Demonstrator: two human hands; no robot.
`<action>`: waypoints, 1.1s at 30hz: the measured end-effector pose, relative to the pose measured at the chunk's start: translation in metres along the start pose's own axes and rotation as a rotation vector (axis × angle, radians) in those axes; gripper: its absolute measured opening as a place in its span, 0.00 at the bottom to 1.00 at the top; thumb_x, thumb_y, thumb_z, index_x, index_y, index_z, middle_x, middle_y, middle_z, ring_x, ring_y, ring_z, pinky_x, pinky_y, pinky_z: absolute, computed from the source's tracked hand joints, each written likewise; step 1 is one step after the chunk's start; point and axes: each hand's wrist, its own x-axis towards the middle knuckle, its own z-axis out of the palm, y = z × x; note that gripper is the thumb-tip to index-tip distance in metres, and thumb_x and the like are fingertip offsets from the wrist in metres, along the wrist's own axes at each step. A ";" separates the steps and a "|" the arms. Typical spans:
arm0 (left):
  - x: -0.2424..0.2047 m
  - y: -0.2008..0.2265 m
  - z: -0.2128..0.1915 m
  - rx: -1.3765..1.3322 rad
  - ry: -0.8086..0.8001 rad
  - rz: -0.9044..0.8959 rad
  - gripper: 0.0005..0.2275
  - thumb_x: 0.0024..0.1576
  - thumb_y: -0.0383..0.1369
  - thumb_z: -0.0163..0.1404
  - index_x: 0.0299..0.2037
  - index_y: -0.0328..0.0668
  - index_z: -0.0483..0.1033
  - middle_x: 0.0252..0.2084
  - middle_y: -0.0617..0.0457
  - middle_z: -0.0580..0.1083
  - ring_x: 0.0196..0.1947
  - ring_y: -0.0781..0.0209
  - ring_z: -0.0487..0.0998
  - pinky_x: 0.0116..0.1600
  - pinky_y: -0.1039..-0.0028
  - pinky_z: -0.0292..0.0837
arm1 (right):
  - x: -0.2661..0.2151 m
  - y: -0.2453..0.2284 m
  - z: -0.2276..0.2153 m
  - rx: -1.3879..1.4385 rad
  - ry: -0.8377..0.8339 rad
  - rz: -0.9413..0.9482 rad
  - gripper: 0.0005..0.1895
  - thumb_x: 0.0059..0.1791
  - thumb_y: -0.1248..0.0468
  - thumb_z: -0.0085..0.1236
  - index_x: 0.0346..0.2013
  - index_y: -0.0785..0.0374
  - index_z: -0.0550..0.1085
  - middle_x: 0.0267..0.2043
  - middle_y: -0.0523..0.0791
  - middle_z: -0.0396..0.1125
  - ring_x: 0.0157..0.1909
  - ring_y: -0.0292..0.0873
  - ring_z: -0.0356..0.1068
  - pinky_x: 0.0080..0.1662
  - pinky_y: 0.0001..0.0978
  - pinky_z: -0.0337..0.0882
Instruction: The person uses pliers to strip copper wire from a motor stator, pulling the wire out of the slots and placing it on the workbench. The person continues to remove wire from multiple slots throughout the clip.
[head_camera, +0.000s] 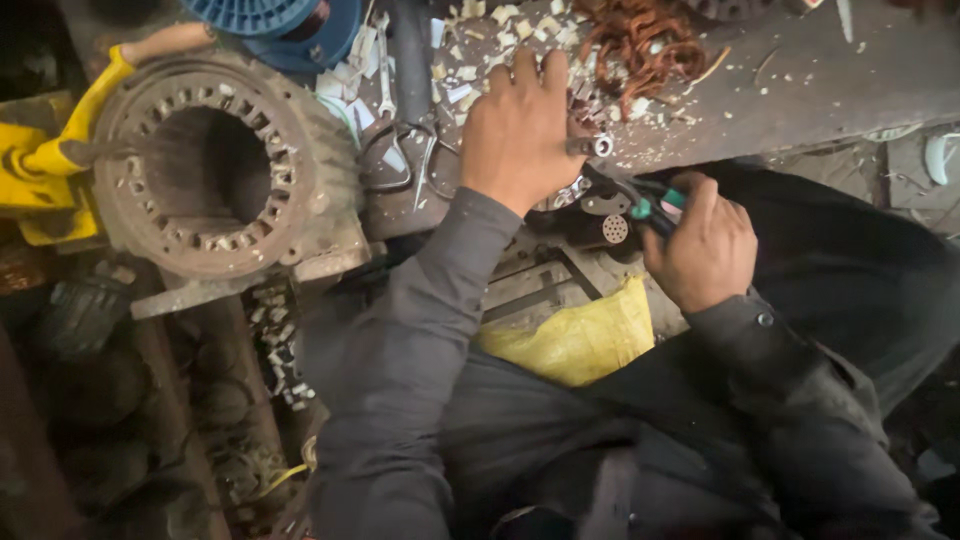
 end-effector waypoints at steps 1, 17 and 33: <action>-0.001 -0.001 0.000 -0.005 0.009 0.007 0.24 0.46 0.41 0.62 0.45 0.35 0.66 0.43 0.38 0.70 0.41 0.39 0.76 0.36 0.57 0.77 | 0.000 0.000 0.003 -0.047 0.027 -0.005 0.24 0.43 0.58 0.68 0.49 0.65 0.71 0.40 0.50 0.70 0.42 0.56 0.72 0.48 0.48 0.70; 0.005 0.000 0.004 0.039 -0.017 0.004 0.22 0.46 0.38 0.59 0.46 0.35 0.66 0.45 0.37 0.71 0.42 0.41 0.76 0.36 0.58 0.77 | 0.020 0.016 0.014 0.050 -0.134 0.050 0.16 0.45 0.61 0.65 0.43 0.64 0.72 0.40 0.54 0.72 0.40 0.62 0.73 0.42 0.52 0.73; 0.003 -0.001 0.007 0.016 -0.003 0.013 0.26 0.43 0.39 0.62 0.48 0.37 0.66 0.48 0.38 0.70 0.44 0.38 0.74 0.39 0.55 0.76 | 0.003 -0.005 -0.014 -0.056 -0.209 -0.062 0.23 0.39 0.70 0.53 0.50 0.62 0.76 0.61 0.52 0.64 0.60 0.58 0.65 0.57 0.58 0.65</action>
